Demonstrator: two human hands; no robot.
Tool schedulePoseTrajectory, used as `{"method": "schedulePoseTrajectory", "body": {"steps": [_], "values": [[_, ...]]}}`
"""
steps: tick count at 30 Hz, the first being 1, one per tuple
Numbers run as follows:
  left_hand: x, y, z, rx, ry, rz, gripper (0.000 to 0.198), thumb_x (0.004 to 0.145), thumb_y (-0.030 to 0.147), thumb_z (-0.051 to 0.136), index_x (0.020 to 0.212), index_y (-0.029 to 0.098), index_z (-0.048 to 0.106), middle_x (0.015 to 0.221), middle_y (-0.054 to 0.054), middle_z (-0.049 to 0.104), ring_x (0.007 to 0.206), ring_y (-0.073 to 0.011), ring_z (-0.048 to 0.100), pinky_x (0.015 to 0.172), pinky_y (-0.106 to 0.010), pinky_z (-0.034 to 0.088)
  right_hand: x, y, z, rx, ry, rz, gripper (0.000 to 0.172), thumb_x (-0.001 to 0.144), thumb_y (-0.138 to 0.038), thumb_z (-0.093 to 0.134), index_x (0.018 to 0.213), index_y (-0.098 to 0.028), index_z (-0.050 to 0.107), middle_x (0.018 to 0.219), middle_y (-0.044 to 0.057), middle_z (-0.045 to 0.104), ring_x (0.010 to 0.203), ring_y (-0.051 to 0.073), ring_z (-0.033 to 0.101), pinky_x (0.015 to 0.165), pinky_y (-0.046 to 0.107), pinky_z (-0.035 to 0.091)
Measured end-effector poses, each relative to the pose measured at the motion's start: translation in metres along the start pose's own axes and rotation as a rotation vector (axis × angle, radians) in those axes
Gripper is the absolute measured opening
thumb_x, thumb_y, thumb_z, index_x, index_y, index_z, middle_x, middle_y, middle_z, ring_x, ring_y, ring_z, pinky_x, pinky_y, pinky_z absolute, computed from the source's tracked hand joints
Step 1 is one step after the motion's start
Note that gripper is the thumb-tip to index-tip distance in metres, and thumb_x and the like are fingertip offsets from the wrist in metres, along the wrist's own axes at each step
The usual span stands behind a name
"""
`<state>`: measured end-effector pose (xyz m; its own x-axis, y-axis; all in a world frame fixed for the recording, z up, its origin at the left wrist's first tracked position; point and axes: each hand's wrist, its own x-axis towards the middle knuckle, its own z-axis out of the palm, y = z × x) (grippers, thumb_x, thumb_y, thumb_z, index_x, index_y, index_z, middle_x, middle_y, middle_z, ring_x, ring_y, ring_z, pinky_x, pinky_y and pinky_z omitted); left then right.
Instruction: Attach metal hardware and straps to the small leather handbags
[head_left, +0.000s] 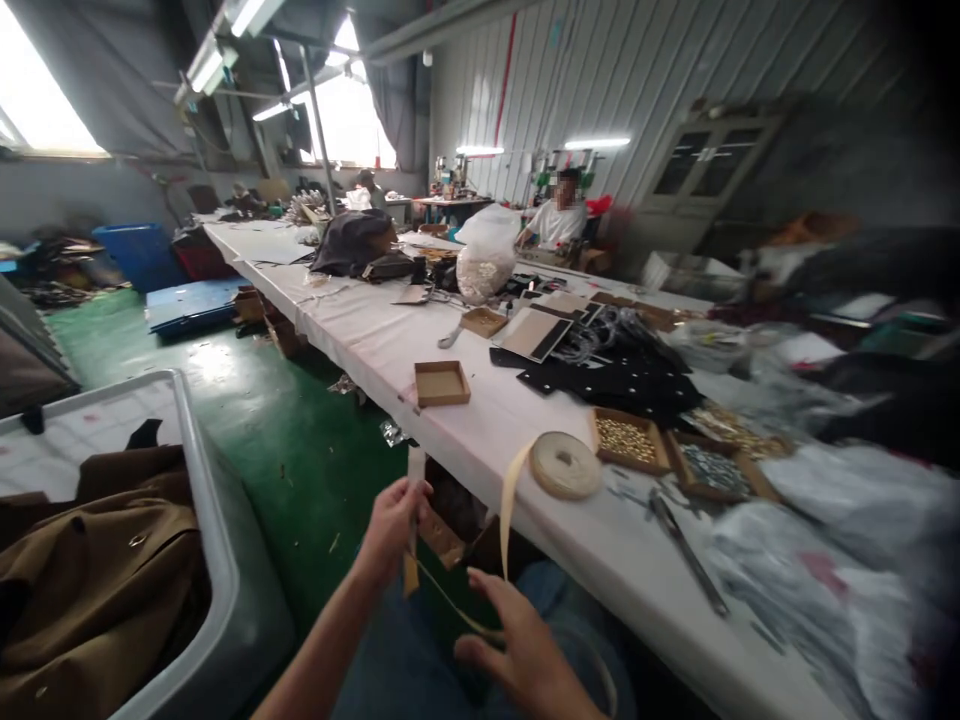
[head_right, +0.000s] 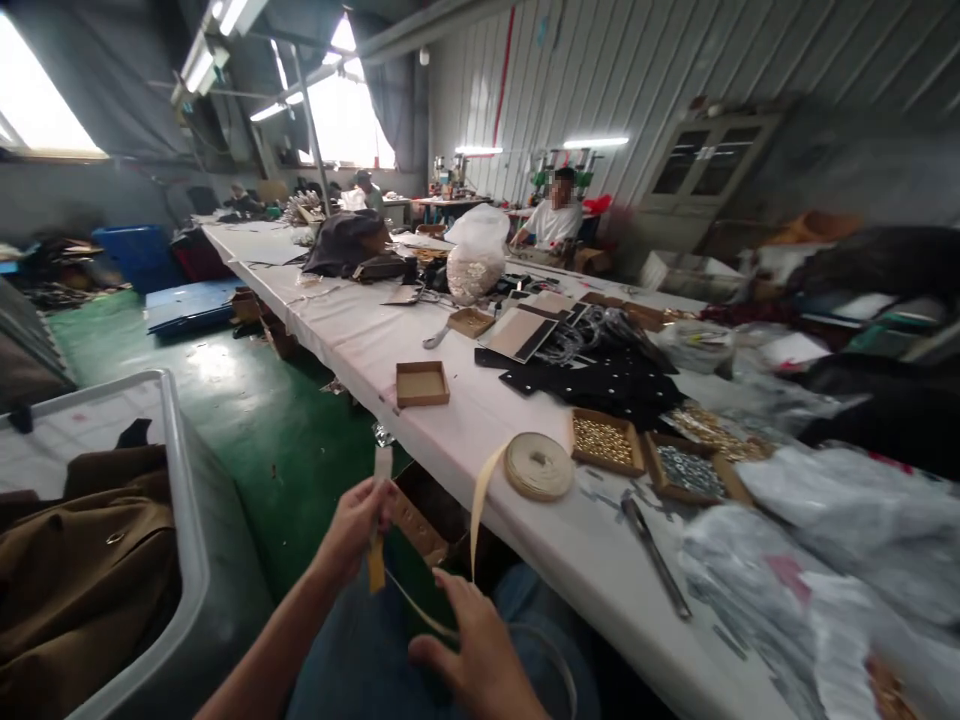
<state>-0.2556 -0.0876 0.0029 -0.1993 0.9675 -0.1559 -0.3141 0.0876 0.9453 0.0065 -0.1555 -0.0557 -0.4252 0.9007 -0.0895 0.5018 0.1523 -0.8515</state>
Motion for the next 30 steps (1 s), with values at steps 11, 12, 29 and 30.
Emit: {"method": "schedulePoseTrajectory", "body": {"steps": [11, 12, 29, 30], "values": [[0.046, 0.133, 0.057, 0.153, -0.079, 0.320, 0.049, 0.095, 0.063, 0.087, 0.099, 0.014, 0.079, 0.067, -0.001, 0.062, 0.059, -0.0122, 0.049, 0.056, -0.025, 0.034, 0.048, 0.027, 0.045, -0.211, 0.256, -0.133, 0.065, 0.082, -0.005, 0.068, 0.139, -0.035, 0.077, 0.140, 0.007, 0.079, 0.133, 0.040, 0.073, 0.123, 0.060, 0.053], [0.041, 0.119, 0.062, 0.171, -0.105, 0.278, 0.050, 0.093, 0.063, 0.088, 0.098, 0.014, 0.079, 0.066, -0.001, 0.062, 0.059, -0.0125, 0.050, 0.056, -0.025, 0.034, 0.049, 0.029, 0.043, -0.157, 0.291, -0.114, 0.060, 0.082, -0.007, 0.069, 0.135, -0.035, 0.078, 0.137, 0.007, 0.079, 0.131, 0.040, 0.074, 0.119, 0.057, 0.056], [-0.040, 0.052, 0.019, 0.006, -0.007, 0.228, 0.035, 0.105, 0.051, 0.082, 0.098, 0.017, 0.078, 0.058, 0.006, 0.045, 0.054, -0.0084, 0.041, 0.056, -0.022, 0.033, 0.038, 0.093, 0.043, 0.052, 0.286, 0.131, 0.041, 0.094, -0.018, 0.068, 0.132, -0.026, 0.081, 0.137, 0.010, 0.079, 0.134, 0.031, 0.069, 0.121, 0.043, 0.045], [-0.043, 0.058, 0.014, -0.025, -0.026, 0.250, 0.035, 0.107, 0.051, 0.079, 0.097, 0.017, 0.077, 0.056, 0.006, 0.043, 0.053, -0.0088, 0.040, 0.056, -0.023, 0.034, 0.040, 0.097, 0.047, 0.079, 0.309, 0.162, 0.034, 0.097, -0.022, 0.067, 0.127, -0.025, 0.082, 0.134, 0.010, 0.080, 0.131, 0.031, 0.071, 0.118, 0.043, 0.046]]}}
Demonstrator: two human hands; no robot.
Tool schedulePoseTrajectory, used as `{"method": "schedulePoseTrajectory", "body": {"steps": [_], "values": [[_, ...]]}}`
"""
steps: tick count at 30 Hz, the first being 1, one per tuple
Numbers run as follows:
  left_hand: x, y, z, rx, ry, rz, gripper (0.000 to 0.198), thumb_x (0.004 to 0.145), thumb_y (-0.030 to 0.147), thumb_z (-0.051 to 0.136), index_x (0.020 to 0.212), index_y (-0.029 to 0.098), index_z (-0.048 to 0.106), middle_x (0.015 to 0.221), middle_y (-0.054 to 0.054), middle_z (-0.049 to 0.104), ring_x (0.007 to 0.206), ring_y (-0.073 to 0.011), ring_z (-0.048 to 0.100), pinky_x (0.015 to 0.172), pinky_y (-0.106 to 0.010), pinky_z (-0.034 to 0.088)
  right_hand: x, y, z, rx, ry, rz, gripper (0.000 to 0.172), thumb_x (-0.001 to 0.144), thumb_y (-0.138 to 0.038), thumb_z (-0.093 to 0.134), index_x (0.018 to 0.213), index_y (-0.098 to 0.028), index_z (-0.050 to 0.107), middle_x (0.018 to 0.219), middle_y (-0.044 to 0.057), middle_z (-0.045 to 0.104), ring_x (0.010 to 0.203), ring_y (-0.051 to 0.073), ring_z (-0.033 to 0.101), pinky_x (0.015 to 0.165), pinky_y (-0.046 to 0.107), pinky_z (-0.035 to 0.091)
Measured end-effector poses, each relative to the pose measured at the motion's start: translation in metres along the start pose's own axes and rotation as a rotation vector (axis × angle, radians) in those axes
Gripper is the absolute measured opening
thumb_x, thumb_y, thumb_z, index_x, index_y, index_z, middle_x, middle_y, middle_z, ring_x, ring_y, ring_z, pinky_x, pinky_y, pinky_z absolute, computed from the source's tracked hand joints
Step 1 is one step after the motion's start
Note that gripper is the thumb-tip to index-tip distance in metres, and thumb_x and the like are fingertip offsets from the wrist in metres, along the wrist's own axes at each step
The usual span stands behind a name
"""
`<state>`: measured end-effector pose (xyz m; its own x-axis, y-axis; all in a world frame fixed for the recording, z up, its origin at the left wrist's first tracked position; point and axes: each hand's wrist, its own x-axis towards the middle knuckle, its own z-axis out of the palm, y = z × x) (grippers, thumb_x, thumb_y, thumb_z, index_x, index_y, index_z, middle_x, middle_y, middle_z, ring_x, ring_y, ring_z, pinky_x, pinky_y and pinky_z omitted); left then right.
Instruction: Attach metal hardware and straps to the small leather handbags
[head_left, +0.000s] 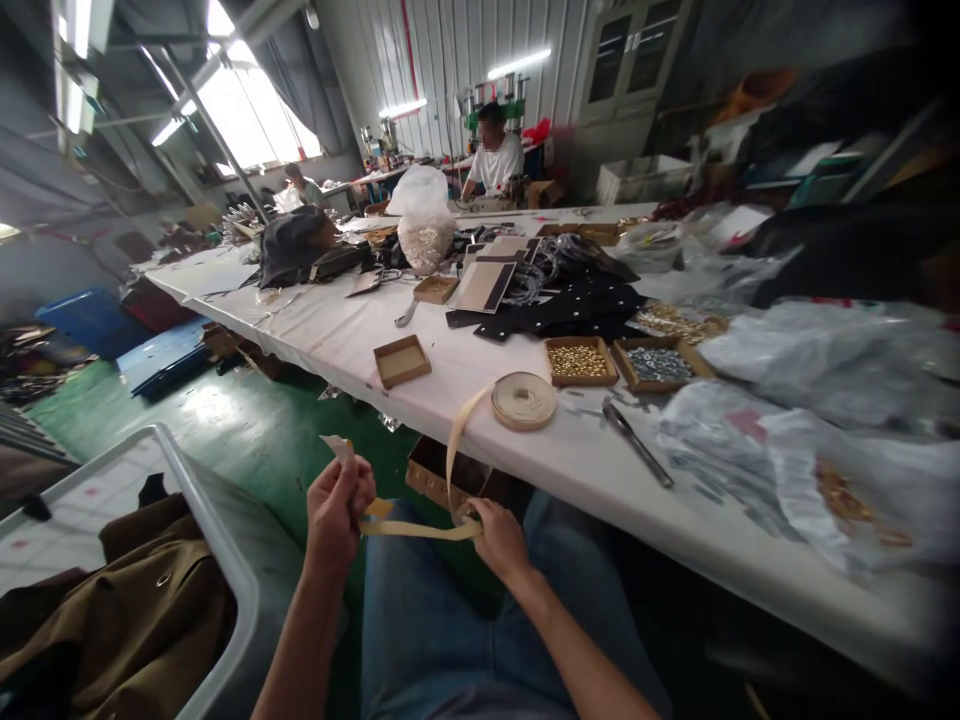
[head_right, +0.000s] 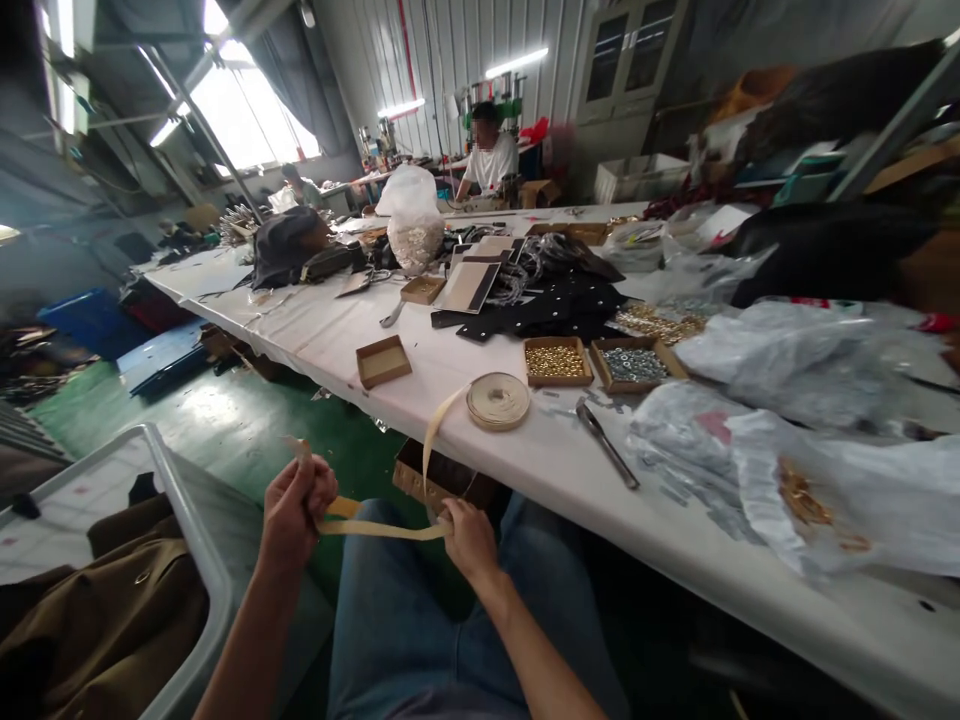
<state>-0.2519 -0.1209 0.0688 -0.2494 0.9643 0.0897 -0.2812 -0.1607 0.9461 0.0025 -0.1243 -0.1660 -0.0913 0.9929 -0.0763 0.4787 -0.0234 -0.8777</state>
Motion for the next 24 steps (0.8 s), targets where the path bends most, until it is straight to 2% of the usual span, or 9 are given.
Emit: {"method": "schedulePoseTrajectory", "body": {"steps": [3, 6, 9, 12, 15, 16, 18, 21, 24], "values": [[-0.008, 0.014, -0.013, -0.133, -0.056, 0.035, 0.042, 0.108, 0.057, 0.075, 0.096, 0.017, 0.075, 0.054, 0.007, 0.036, 0.050, -0.0098, 0.036, 0.054, -0.025, 0.036, 0.005, 0.010, 0.008, 0.115, 0.087, 0.134, 0.026, 0.102, -0.042, 0.067, 0.114, -0.025, 0.083, 0.118, 0.011, 0.084, 0.116, 0.031, 0.077, 0.103, 0.040, 0.055], [-0.012, 0.011, -0.023, -0.216, -0.040, 0.059, 0.048, 0.097, 0.063, 0.087, 0.105, 0.018, 0.076, 0.060, 0.009, 0.039, 0.050, -0.0082, 0.032, 0.051, -0.024, 0.035, 0.004, 0.013, 0.012, 0.276, 0.163, 0.267, 0.056, 0.106, -0.071, 0.054, 0.098, -0.021, 0.080, 0.087, 0.011, 0.081, 0.083, 0.029, 0.078, 0.073, 0.036, 0.059], [-0.009, -0.007, -0.027, -0.208, 0.075, 0.029, 0.032, 0.093, 0.039, 0.096, 0.107, 0.018, 0.075, 0.069, 0.008, 0.044, 0.052, -0.0059, 0.035, 0.053, -0.021, 0.038, -0.010, 0.006, 0.012, 0.419, 0.237, 0.327, 0.076, 0.105, -0.087, 0.038, 0.092, -0.021, 0.073, 0.080, 0.009, 0.076, 0.067, 0.025, 0.072, 0.058, 0.035, 0.056], [0.001, -0.028, -0.023, -0.341, 0.167, -0.072, 0.023, 0.096, 0.030, 0.090, 0.096, 0.017, 0.071, 0.079, 0.004, 0.054, 0.069, -0.0099, 0.055, 0.073, -0.026, 0.055, -0.038, -0.008, 0.006, 0.437, 0.299, 0.138, 0.053, 0.107, -0.073, 0.056, 0.095, -0.023, 0.067, 0.090, 0.008, 0.075, 0.080, 0.025, 0.073, 0.073, 0.036, 0.062], [0.013, -0.040, -0.012, -0.534, 0.210, -0.168, 0.024, 0.096, 0.038, 0.084, 0.096, 0.018, 0.071, 0.095, -0.003, 0.064, 0.091, -0.0184, 0.067, 0.090, -0.039, 0.062, -0.067, -0.017, -0.003, 0.233, 0.079, -0.320, 0.019, 0.101, -0.039, 0.076, 0.111, -0.023, 0.070, 0.117, 0.012, 0.077, 0.112, 0.030, 0.074, 0.102, 0.043, 0.062], [0.017, -0.040, -0.007, -0.584, 0.196, -0.203, 0.024, 0.097, 0.039, 0.082, 0.097, 0.018, 0.071, 0.097, -0.004, 0.065, 0.091, -0.0192, 0.068, 0.090, -0.041, 0.062, -0.075, -0.017, -0.005, 0.137, -0.043, -0.437, 0.021, 0.098, -0.028, 0.076, 0.117, -0.024, 0.072, 0.128, 0.013, 0.075, 0.123, 0.031, 0.072, 0.111, 0.046, 0.059], [0.023, -0.037, 0.004, -0.669, 0.097, -0.296, 0.022, 0.101, 0.037, 0.075, 0.095, 0.017, 0.068, 0.092, -0.003, 0.061, 0.082, -0.0159, 0.065, 0.081, -0.035, 0.061, -0.085, -0.014, -0.005, -0.028, -0.212, -0.523, 0.043, 0.091, -0.009, 0.069, 0.130, -0.026, 0.073, 0.144, 0.013, 0.071, 0.138, 0.033, 0.066, 0.121, 0.051, 0.055], [0.027, -0.027, 0.017, -0.692, -0.146, -0.454, 0.021, 0.106, 0.032, 0.067, 0.093, 0.016, 0.065, 0.079, 0.002, 0.050, 0.059, -0.0086, 0.049, 0.058, -0.023, 0.048, -0.088, -0.005, 0.000, -0.127, -0.231, -0.408, 0.077, 0.083, 0.003, 0.059, 0.151, -0.030, 0.069, 0.160, 0.011, 0.065, 0.150, 0.031, 0.060, 0.129, 0.054, 0.050], [0.027, -0.021, 0.022, -0.524, -0.349, -0.524, 0.018, 0.101, 0.030, 0.067, 0.090, 0.016, 0.067, 0.076, 0.002, 0.050, 0.049, -0.0086, 0.042, 0.045, -0.023, 0.038, -0.078, -0.009, -0.003, -0.017, -0.196, -0.316, 0.085, 0.085, 0.000, 0.056, 0.163, -0.033, 0.063, 0.167, 0.008, 0.060, 0.156, 0.029, 0.055, 0.137, 0.055, 0.041]]}}
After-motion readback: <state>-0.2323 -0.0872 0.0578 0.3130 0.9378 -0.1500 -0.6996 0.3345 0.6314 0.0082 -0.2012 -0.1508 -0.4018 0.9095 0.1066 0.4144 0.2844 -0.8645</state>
